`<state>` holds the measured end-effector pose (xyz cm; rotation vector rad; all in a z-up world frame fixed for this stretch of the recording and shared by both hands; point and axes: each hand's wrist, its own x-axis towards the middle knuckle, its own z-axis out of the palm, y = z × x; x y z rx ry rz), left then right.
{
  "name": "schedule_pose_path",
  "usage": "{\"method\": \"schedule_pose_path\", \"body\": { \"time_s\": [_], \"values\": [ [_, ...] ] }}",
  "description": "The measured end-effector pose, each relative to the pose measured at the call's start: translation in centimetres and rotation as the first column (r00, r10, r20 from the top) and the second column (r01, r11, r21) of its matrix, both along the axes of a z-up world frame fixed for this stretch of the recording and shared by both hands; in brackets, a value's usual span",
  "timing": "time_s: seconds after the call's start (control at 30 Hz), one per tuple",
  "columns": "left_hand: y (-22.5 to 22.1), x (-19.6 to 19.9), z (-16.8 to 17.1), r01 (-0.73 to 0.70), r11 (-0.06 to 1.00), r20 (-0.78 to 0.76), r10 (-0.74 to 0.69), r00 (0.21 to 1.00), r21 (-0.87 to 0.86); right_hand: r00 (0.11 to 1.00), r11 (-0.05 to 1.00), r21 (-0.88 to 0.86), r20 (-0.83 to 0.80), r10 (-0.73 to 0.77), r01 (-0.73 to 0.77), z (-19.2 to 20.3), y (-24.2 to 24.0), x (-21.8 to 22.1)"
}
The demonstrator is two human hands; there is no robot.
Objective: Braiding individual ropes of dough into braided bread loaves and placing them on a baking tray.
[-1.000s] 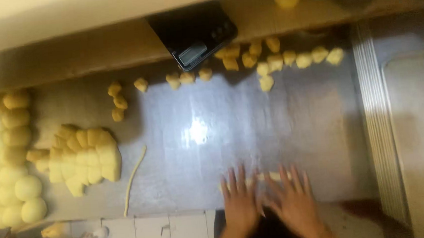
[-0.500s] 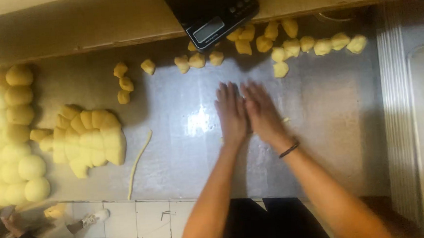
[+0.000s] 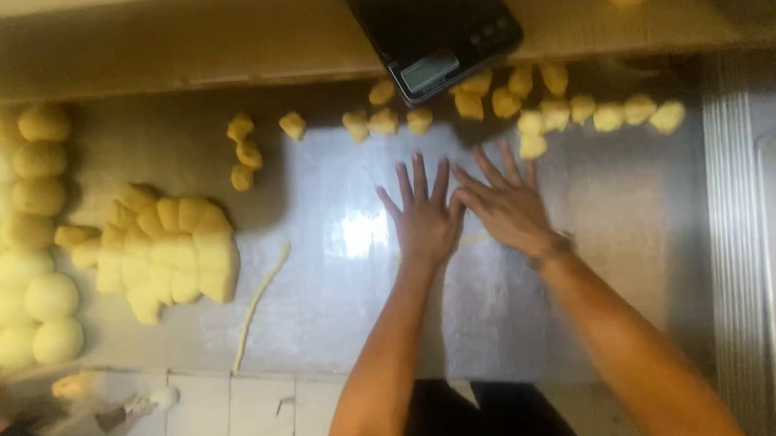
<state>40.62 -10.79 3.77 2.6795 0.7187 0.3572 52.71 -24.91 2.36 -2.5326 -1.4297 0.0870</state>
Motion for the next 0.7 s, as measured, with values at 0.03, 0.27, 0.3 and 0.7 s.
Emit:
{"method": "schedule_pose_path", "body": {
  "time_s": [0.03, 0.27, 0.3, 0.7],
  "values": [
    [1.2, 0.4, 1.0, 0.045, 0.996, 0.019, -0.044, 0.999, -0.082, 0.993, 0.995, 0.057, -0.081, 0.081, -0.077, -0.9, -0.5, 1.5],
    [0.4, -11.0, 4.3, -0.024, 0.926, 0.029, 0.038, 0.999, -0.376, 0.986, 0.987, 0.007, -0.045, -0.158, 0.159, 4.2, -6.5, -1.7],
    [-0.4, -11.8, 4.9, -0.013, 0.876, 0.184, 0.116, 0.976, -0.483, 0.989, 0.982, 0.135, -0.081, -0.122, 0.132, 5.6, -4.9, -2.7],
    [-1.7, -24.4, 7.9, -0.327, 0.874, 0.446, 0.469, 0.762, -0.359, 0.891, 0.803, 0.517, -0.153, 0.428, -0.296, 5.9, 21.2, -17.0]
  ]
}}
